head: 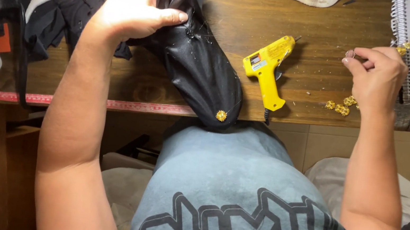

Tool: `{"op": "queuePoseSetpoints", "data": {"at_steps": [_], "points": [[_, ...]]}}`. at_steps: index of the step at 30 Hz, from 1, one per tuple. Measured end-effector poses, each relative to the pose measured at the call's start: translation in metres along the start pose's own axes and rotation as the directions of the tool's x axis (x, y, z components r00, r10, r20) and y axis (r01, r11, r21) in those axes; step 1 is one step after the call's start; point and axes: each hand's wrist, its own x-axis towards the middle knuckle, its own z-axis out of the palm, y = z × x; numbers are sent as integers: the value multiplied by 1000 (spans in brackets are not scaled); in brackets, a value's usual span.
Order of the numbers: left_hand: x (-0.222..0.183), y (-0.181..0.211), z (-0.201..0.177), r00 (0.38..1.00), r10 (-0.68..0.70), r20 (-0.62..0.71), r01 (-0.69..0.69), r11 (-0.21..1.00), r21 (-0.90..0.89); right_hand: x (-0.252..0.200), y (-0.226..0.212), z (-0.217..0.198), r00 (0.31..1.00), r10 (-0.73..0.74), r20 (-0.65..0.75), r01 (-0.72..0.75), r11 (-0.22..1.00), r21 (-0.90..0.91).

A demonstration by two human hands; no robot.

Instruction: Decorating a black fabric garment with gold ornaments using a hot glue gun and scissors

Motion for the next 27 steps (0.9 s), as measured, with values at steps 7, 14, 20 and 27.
{"op": "queuePoseSetpoints", "data": {"at_steps": [7,14,20,27], "points": [[12,-40,11,972,210,-102,-181,953,241,-5,25,11,958,-266,111,288,867,-407],[10,-28,9,993,45,-107,-28,988,152,54,-143,-19,961,-263,87,203,883,424],[11,-24,11,993,16,-114,-8,998,68,83,-246,38,930,-366,42,249,708,661],[18,-40,15,968,219,-121,-216,976,39,72,-265,67,888,-444,-118,438,743,506]]}}
